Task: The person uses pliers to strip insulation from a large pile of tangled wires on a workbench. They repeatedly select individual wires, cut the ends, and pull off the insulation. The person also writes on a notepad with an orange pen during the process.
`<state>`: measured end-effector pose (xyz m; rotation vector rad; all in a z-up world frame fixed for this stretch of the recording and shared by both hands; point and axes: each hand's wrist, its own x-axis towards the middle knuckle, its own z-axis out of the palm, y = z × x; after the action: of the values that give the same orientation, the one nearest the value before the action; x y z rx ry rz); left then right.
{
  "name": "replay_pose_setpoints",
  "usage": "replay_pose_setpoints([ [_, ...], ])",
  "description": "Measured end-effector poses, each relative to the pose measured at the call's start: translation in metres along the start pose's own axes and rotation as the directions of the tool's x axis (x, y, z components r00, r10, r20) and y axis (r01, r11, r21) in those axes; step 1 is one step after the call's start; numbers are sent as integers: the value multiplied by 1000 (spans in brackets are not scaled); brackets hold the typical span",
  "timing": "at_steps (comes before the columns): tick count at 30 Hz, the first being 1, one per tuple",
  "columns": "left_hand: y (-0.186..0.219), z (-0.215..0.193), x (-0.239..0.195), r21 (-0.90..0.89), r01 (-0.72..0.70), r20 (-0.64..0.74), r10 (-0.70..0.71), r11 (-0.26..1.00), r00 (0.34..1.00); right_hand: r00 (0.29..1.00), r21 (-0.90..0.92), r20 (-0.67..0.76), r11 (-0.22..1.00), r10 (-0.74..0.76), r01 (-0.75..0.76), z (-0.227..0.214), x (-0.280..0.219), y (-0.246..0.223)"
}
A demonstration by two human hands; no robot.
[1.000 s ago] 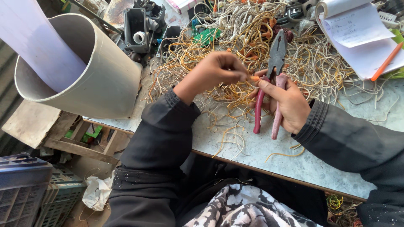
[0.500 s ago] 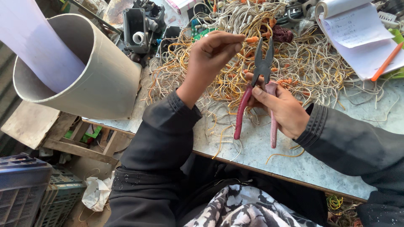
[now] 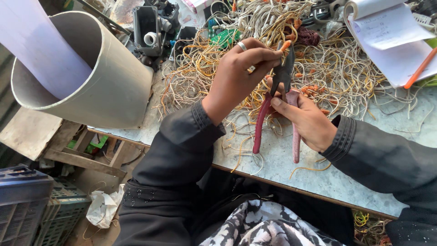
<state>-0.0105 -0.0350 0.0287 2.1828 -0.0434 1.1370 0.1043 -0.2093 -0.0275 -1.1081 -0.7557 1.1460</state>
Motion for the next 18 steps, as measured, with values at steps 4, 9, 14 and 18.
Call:
replay_pose_setpoints([
  [4,4,-2,0,61,-15,-17,16,998,1000,1000,-40,0,999,9,-9,-2,1,1],
  [9,5,-5,2,157,-86,-32,92,984,995,1000,-93,-15,996,-4,3,-3,0,5],
  [14,5,-10,0,338,-202,54,195,919,979,1000,-99,-2,995,-25,25,-3,1,8],
  [18,8,-10,-1,403,-295,133,263,866,956,996,-114,84,993,0,9,-1,-1,1],
])
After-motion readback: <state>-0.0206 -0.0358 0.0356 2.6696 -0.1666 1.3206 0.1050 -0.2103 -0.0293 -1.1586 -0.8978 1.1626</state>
